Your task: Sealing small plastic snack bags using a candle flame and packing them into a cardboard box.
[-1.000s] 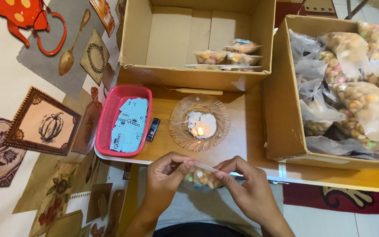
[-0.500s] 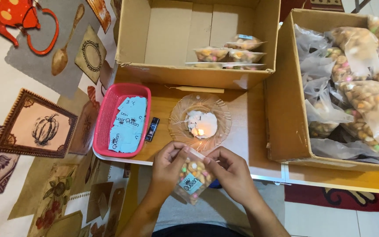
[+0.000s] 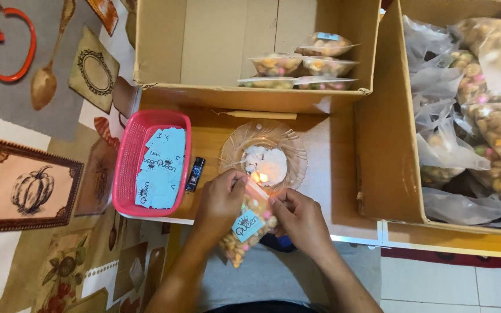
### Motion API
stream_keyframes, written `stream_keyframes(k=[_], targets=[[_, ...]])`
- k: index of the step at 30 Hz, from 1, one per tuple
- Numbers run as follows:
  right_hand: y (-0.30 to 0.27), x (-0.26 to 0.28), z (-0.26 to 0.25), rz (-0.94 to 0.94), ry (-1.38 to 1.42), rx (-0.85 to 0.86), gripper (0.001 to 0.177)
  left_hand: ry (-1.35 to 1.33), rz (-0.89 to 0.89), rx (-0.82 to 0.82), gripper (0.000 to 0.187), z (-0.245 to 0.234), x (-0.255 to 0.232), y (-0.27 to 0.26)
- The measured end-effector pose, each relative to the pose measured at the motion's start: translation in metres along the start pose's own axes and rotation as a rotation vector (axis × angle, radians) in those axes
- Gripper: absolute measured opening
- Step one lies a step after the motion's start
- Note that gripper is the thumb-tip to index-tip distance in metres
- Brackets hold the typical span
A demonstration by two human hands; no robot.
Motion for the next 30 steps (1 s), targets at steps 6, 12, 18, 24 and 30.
stream_keyframes(k=[6,12,18,24,30], targets=[[0.005,-0.002,-0.004,0.012,-0.085,-0.053,0.015,0.084,0.009,-0.045,0.017,0.008,-0.003,0.014],[0.011,0.003,-0.008,0.073,-0.065,-0.043,0.017,0.111,0.004,-0.072,0.017,0.014,-0.006,0.020],[0.014,0.003,-0.009,0.076,-0.040,-0.063,0.015,0.147,0.033,-0.057,0.016,0.016,-0.007,0.021],[0.014,0.005,-0.009,0.078,-0.047,-0.048,0.016,0.137,0.035,-0.114,0.012,0.018,-0.004,0.023],[0.013,0.001,-0.012,0.083,-0.058,-0.071,0.015,0.140,0.040,-0.121,0.010,0.022,-0.002,0.025]])
Point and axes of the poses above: each hand's wrist, its own y-axis towards the middle knuckle, its own z-axis out of the palm, x = y × z, the point moved 3 cm from there along y, towards the middle knuckle, and after that the axes turned 9 degrees about -z, right-handed, at the moved point
